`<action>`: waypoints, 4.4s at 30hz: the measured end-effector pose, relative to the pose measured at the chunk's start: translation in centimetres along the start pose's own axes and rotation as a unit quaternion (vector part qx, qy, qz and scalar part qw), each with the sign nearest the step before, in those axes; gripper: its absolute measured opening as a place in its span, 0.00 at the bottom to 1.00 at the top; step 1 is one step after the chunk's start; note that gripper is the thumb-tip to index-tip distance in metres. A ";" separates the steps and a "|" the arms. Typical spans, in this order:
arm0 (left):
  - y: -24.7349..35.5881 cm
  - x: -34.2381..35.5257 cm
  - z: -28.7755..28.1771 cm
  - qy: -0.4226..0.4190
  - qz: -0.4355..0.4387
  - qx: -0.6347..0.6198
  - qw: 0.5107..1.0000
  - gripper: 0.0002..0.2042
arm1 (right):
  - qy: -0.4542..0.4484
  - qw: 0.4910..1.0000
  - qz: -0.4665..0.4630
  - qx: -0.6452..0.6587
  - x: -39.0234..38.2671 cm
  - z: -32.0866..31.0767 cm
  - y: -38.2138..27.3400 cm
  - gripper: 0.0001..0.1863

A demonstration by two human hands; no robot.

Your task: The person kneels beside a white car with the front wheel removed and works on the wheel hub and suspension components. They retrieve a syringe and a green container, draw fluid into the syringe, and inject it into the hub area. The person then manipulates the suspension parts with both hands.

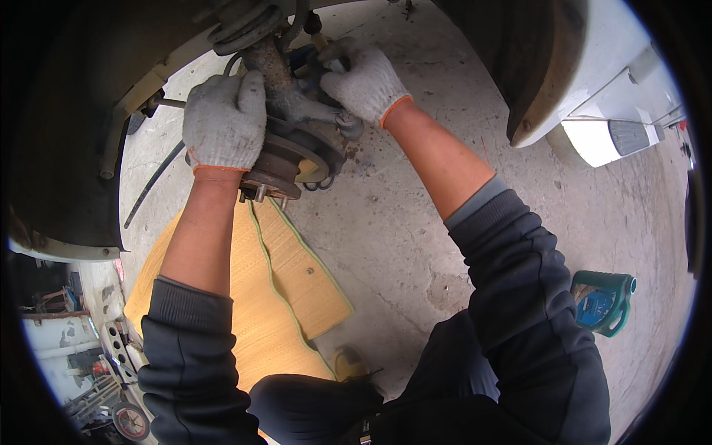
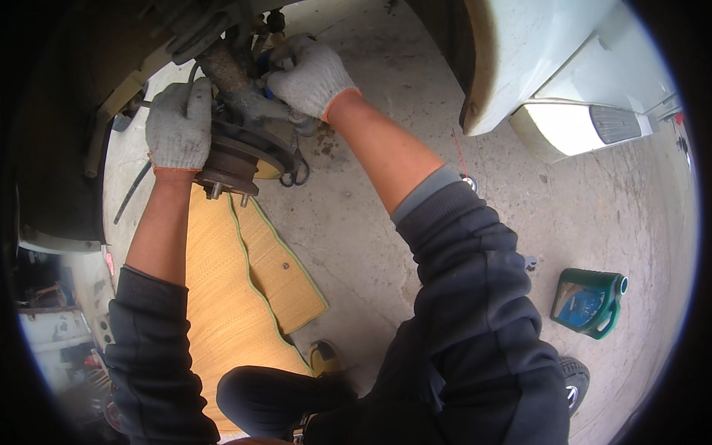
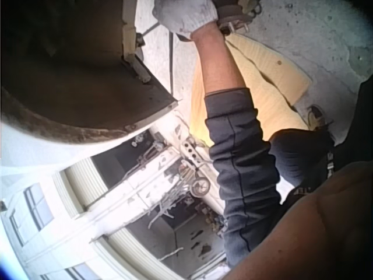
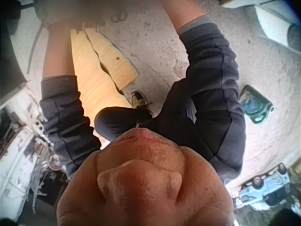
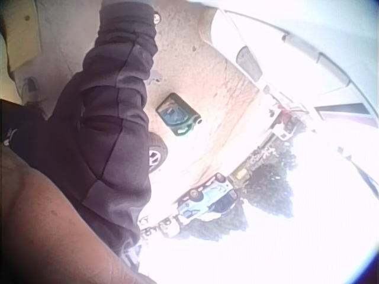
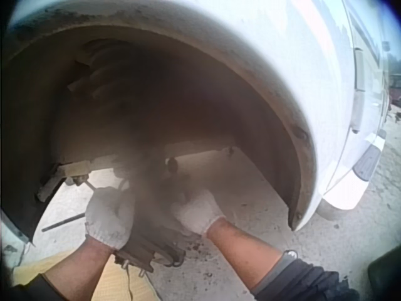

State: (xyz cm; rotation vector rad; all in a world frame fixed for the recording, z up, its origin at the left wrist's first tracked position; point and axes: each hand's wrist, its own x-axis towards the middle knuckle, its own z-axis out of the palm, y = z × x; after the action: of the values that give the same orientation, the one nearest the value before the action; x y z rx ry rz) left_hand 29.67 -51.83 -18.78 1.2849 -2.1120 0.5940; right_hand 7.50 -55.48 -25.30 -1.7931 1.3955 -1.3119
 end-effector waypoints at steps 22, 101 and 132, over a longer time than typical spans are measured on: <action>0.5 0.1 -0.2 0.000 -0.019 -0.021 1.000 0.17 | 0.024 0.996 0.046 0.067 -0.2 -0.1 0.0 0.23; 2.5 -3.7 -5.4 -0.006 -0.073 -0.086 0.994 0.22 | 0.027 0.796 0.175 0.579 9.5 2.6 6.9 0.21; -4.3 -0.8 -2.1 -0.146 0.064 -0.219 0.963 0.14 | 0.224 0.640 0.190 0.710 0.2 1.1 6.2 0.18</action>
State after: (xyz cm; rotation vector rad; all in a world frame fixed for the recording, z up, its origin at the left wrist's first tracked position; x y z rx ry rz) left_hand 34.38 -51.84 -17.46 1.0357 -2.4029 -0.0298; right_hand 5.82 -57.96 -30.87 -0.0816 0.3897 -1.7872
